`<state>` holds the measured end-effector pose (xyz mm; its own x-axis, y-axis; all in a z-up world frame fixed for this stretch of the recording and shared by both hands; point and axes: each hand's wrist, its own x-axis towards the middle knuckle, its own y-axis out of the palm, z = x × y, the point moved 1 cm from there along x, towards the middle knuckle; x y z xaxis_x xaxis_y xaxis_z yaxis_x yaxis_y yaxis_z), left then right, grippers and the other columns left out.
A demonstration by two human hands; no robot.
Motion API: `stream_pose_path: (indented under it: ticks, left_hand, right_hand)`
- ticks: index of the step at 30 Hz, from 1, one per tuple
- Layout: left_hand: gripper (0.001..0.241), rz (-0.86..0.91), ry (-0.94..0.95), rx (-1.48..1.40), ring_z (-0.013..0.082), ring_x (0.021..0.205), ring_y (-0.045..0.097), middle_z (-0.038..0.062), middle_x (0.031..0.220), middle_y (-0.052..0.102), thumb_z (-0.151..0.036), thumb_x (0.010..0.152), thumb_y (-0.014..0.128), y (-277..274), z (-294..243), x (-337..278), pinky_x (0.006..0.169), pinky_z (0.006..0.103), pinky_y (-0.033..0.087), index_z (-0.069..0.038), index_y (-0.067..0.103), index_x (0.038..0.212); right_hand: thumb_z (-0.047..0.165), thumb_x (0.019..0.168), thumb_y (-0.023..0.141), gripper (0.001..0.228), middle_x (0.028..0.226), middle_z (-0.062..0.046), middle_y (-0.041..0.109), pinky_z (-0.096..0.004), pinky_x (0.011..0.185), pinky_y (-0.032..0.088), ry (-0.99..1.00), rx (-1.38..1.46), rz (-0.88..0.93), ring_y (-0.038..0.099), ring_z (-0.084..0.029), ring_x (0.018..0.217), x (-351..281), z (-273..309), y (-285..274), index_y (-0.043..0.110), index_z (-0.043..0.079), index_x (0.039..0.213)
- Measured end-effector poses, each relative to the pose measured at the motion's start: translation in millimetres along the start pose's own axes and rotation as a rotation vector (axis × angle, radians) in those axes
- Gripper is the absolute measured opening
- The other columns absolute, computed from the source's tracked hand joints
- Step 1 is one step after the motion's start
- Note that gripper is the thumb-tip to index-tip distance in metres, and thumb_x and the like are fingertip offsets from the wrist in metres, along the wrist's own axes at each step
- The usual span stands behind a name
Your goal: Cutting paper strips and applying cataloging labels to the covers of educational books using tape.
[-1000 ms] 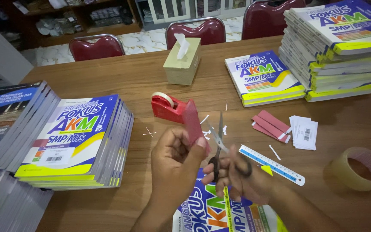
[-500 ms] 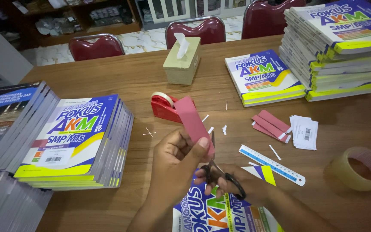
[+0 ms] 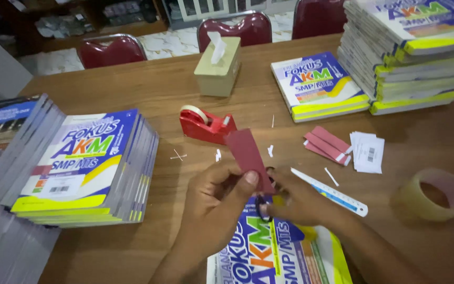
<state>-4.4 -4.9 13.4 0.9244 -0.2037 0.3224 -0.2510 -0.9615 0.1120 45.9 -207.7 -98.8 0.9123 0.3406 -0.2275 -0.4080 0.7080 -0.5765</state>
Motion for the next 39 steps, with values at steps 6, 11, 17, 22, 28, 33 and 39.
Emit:
stream_pose_path:
  ticks: [6,11,17,22,28,33,39]
  left_hand:
    - [0.011,0.088,-0.075,0.354,0.0077,0.062,0.057,0.003,0.076,0.070,-0.010,0.089,0.073,-2.1,-2.4,-25.0,0.055,0.0219,0.047,-0.002,0.070,0.097]
    - [0.006,0.301,-0.360,0.560,0.0080,0.057,0.059,0.001,0.070,0.071,-0.009,0.094,0.069,-7.2,21.5,-64.2,0.052,0.0245,0.047,-0.009,0.071,0.089]
    - [0.010,0.498,-0.262,0.895,0.0255,0.077,0.068,0.006,0.089,0.075,-0.015,0.088,0.068,-10.9,58.0,-106.2,0.069,0.0360,0.055,-0.013,0.076,0.095]
    - [0.010,0.731,-0.117,1.190,0.0203,0.092,0.063,0.002,0.090,0.070,-0.016,0.080,0.081,9.8,91.1,-103.7,0.092,0.0407,0.045,-0.019,0.076,0.088]
    - [0.010,0.464,0.293,0.869,0.0310,0.078,0.062,0.011,0.089,0.067,-0.012,0.082,0.071,16.7,85.2,-143.4,0.069,0.0409,0.050,-0.006,0.072,0.090]
    - [0.040,0.500,0.084,0.894,0.0328,0.109,0.053,0.014,0.118,0.063,-0.035,0.092,0.067,27.5,70.2,-167.6,0.097,0.0466,0.040,-0.005,0.070,0.117]
    - [0.027,0.497,0.294,0.825,0.0332,0.101,0.057,0.013,0.110,0.064,-0.025,0.085,0.072,21.3,92.8,-162.0,0.097,0.0488,0.041,-0.007,0.068,0.104]
  right_hand:
    - [0.028,0.081,0.077,0.034,0.104,-0.003,0.079,-0.035,0.073,0.059,-0.028,-0.283,-0.005,0.074,-0.021,0.082,-13.1,17.9,-3.9,0.071,0.019,0.114]
    - [0.027,0.077,0.081,0.045,0.115,0.000,0.077,-0.038,0.090,0.054,-0.099,-0.366,0.032,0.072,-0.020,0.101,-11.7,9.9,14.0,0.072,0.021,0.121]
    - [0.031,0.088,0.072,0.025,0.100,-0.001,0.077,-0.033,0.065,0.055,-0.290,-0.134,-0.165,0.067,-0.018,0.074,-35.6,3.9,9.9,0.078,0.018,0.109]
    - [0.023,0.083,0.072,0.012,0.091,0.002,0.075,-0.033,0.068,0.055,-0.400,-0.258,0.136,0.068,-0.017,0.076,-97.6,-12.3,22.8,0.073,0.019,0.094]
    - [0.013,0.069,0.082,0.023,0.104,0.005,0.070,-0.028,0.074,0.055,-0.590,-0.218,-0.061,0.066,-0.018,0.091,-162.5,-69.4,54.9,0.075,0.018,0.090]
    - [0.019,0.079,0.073,0.029,0.108,-0.006,0.069,-0.040,0.074,0.055,-0.431,-0.408,-0.125,0.064,-0.027,0.089,-196.6,-41.8,80.4,0.075,0.015,0.107]
    - [0.036,0.100,0.062,0.029,0.103,-0.011,0.068,-0.040,0.071,0.050,-0.616,-0.253,-0.050,0.063,-0.028,0.084,-212.0,-55.5,115.8,0.072,0.012,0.113]
